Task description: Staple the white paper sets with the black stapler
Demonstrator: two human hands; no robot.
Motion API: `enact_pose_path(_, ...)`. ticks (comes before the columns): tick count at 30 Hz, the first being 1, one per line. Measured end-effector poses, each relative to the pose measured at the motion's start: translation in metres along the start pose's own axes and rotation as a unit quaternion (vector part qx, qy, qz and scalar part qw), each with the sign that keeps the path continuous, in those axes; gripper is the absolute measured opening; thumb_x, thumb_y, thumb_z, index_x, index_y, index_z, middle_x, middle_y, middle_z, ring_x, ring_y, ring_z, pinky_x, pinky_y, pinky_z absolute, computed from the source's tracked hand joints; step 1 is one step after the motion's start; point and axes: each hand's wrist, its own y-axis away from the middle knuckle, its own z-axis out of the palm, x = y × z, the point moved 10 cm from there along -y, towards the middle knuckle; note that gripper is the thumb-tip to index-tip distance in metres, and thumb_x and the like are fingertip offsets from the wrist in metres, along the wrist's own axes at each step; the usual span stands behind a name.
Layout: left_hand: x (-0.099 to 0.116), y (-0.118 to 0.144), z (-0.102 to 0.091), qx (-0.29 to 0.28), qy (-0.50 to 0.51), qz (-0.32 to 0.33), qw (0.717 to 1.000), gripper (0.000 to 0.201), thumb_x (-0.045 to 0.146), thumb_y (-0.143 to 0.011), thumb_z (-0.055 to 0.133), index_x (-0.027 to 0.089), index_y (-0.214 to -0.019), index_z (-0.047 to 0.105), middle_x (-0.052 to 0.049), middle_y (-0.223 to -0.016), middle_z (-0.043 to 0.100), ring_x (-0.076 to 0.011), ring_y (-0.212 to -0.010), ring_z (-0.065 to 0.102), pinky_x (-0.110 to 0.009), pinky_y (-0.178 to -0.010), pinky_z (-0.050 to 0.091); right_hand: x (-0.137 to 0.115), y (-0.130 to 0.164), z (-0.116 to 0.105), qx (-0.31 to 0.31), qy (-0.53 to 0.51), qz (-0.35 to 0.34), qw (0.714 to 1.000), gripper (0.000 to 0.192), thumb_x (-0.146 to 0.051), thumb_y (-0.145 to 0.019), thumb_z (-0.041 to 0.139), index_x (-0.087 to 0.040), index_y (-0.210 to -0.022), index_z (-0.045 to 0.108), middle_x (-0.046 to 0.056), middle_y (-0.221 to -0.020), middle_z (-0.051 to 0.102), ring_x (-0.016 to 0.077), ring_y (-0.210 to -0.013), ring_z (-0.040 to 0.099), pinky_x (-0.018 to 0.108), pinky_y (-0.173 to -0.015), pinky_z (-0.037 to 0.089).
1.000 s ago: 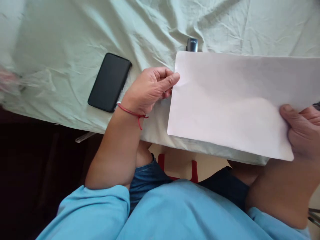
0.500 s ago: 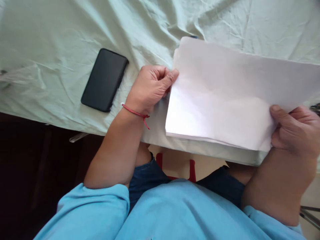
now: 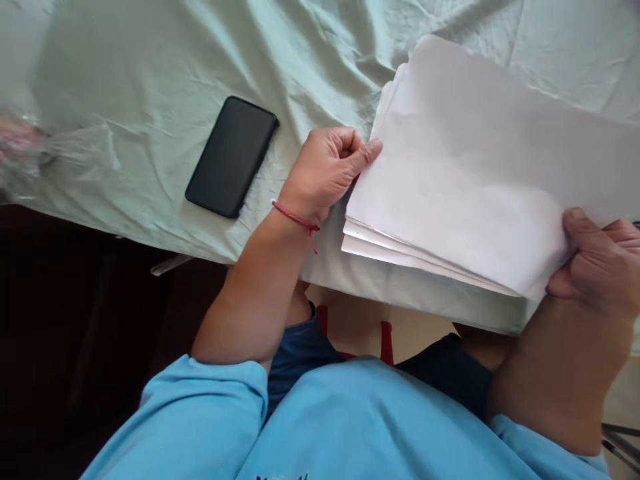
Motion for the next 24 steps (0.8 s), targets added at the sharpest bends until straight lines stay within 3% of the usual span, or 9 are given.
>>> enact_pose_path(4,0.005,0.004,0.013,-0.059,0.054,-0.01,0.997,0.034,0.031,-0.081,0.094,0.023,-0.07,0.063,-0.001,-0.076,0.058,-0.0157,-0.074,0.053,-0.034,-0.071,0.047,-0.001,-0.001,-0.008,0.039,0.007,0.004,0.999,0.028,-0.036,-0.074,0.082,-0.019,-0.085,0.063,-0.003,-0.106,0.068,0.0096,-0.099,0.067,0.027,-0.099,0.053)
enact_pose_path(7,0.004,0.005,0.005,-0.018,-0.01,-0.028,0.999,0.041,0.026,-0.088,0.089,0.022,-0.065,0.056,0.001,-0.069,0.051,-0.0159,-0.071,0.053,-0.033,-0.068,0.045,-0.008,0.001,-0.005,0.017,0.082,-0.005,0.996,0.026,-0.04,-0.081,0.075,-0.021,-0.096,0.068,-0.003,-0.114,0.067,0.0101,-0.106,0.066,0.026,-0.102,0.05)
enact_pose_path(10,0.004,0.004,0.0,0.02,-0.029,-0.028,0.999,0.052,0.027,-0.096,0.082,0.022,-0.058,0.047,0.002,-0.063,0.038,-0.0126,-0.062,0.037,-0.031,-0.062,0.038,-0.016,0.005,0.001,-0.009,0.141,-0.03,0.99,0.033,-0.042,-0.087,0.069,-0.022,-0.114,0.069,-0.003,-0.123,0.065,0.0092,-0.111,0.064,0.024,-0.104,0.047)
enact_pose_path(12,0.003,0.004,0.001,0.022,-0.011,-0.034,0.999,0.057,0.029,-0.102,0.076,0.022,-0.055,0.044,0.002,-0.061,0.034,-0.0111,-0.06,0.027,-0.031,-0.059,0.031,-0.019,0.006,0.003,-0.016,0.127,-0.044,0.991,0.038,-0.042,-0.088,0.068,-0.022,-0.12,0.068,-0.002,-0.124,0.064,0.0099,-0.112,0.065,0.024,-0.103,0.047)
enact_pose_path(16,-0.003,0.002,0.007,-0.013,0.012,-0.047,0.999,0.047,0.024,-0.101,0.077,0.021,-0.061,0.052,0.001,-0.065,0.045,-0.0116,-0.062,0.041,-0.03,-0.061,0.035,-0.02,0.004,0.003,-0.019,0.102,-0.064,0.993,0.04,-0.042,-0.087,0.071,-0.02,-0.12,0.068,-0.001,-0.125,0.064,0.0112,-0.115,0.064,0.027,-0.108,0.046)
enact_pose_path(19,-0.006,-0.002,0.006,-0.034,0.01,-0.009,0.999,0.044,0.038,-0.087,0.093,0.021,-0.068,0.057,0.001,-0.068,0.05,-0.0153,-0.069,0.052,-0.031,-0.067,0.044,-0.019,0.004,0.001,-0.007,0.096,-0.055,0.994,0.038,-0.043,-0.085,0.073,-0.021,-0.115,0.069,-0.002,-0.122,0.065,0.0117,-0.115,0.064,0.03,-0.109,0.046)
enact_pose_path(24,-0.015,-0.011,-0.002,-0.004,0.034,0.023,0.999,0.072,0.079,-0.07,0.092,0.024,-0.055,0.049,0.002,-0.059,0.038,-0.0097,-0.06,0.03,-0.031,-0.058,0.035,-0.022,0.008,0.002,0.003,0.091,-0.045,0.995,0.036,-0.045,-0.083,0.074,-0.019,-0.108,0.069,-0.001,-0.118,0.065,0.0118,-0.109,0.065,0.033,-0.107,0.047)
